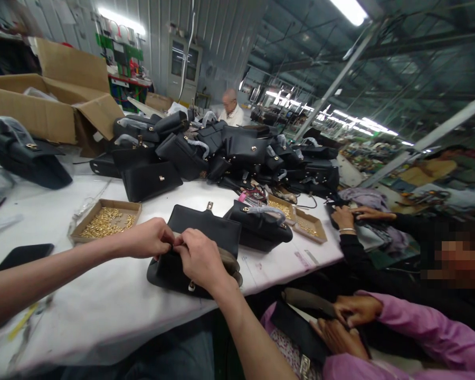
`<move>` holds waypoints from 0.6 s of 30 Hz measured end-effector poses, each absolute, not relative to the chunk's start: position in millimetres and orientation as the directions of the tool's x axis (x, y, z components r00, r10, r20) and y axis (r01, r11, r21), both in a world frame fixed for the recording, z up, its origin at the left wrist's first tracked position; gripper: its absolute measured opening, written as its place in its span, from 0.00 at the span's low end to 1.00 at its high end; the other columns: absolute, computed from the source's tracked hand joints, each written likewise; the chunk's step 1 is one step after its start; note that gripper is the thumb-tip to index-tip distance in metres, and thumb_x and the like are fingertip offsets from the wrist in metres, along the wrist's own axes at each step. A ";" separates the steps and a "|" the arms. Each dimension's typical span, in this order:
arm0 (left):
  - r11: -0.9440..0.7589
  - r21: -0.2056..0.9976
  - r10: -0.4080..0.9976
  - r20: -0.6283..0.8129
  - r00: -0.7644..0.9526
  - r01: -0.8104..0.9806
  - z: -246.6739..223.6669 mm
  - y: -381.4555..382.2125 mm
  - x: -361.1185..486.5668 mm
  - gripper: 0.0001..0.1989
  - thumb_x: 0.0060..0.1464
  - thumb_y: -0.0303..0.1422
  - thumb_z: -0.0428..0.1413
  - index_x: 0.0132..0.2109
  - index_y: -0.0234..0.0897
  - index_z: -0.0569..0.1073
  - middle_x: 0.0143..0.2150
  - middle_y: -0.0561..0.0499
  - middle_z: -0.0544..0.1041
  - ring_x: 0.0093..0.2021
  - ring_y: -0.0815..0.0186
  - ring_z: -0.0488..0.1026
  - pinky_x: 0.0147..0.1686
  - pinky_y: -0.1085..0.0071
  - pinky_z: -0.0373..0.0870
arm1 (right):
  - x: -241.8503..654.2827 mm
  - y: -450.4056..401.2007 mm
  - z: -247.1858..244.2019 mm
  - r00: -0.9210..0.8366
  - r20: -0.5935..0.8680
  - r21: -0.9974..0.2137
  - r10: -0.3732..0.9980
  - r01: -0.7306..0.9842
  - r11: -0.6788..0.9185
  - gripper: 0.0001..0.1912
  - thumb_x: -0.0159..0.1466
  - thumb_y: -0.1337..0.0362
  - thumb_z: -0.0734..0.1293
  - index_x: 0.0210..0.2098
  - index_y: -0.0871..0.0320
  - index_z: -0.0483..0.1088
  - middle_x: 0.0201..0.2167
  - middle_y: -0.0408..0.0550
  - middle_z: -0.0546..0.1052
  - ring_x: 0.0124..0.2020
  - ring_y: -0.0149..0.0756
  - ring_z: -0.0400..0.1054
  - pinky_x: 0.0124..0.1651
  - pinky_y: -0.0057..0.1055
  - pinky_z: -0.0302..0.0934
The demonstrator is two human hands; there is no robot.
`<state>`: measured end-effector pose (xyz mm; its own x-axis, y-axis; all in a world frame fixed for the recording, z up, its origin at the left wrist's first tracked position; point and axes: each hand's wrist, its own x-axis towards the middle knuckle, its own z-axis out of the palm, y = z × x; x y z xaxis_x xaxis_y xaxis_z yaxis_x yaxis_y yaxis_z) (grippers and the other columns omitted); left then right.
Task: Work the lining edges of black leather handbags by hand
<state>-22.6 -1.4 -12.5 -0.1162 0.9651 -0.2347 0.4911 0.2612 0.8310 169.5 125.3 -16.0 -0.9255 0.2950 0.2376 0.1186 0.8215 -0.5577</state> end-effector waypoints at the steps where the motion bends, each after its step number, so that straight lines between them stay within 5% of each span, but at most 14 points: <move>1: 0.265 0.832 0.964 -0.238 -0.119 0.488 -13.6 -1.2 -23.1 0.13 0.42 0.29 0.53 0.31 0.36 0.83 0.23 0.50 0.77 0.26 0.57 0.81 0.23 0.72 0.70 | 170.9 124.7 -14.3 -0.928 0.229 -0.568 0.294 0.118 0.815 0.06 0.74 0.70 0.72 0.42 0.53 0.74 0.44 0.44 0.80 0.48 0.40 0.74 0.51 0.35 0.65; 18: 0.261 0.886 0.964 -0.257 -0.064 0.383 -26.4 3.5 -36.1 0.19 0.44 0.34 0.56 0.40 0.34 0.88 0.31 0.47 0.83 0.30 0.58 0.83 0.28 0.70 0.81 | 170.9 111.7 -18.7 -0.938 0.226 -0.462 0.264 0.135 0.876 0.08 0.74 0.73 0.70 0.41 0.53 0.73 0.49 0.47 0.80 0.51 0.43 0.71 0.55 0.41 0.67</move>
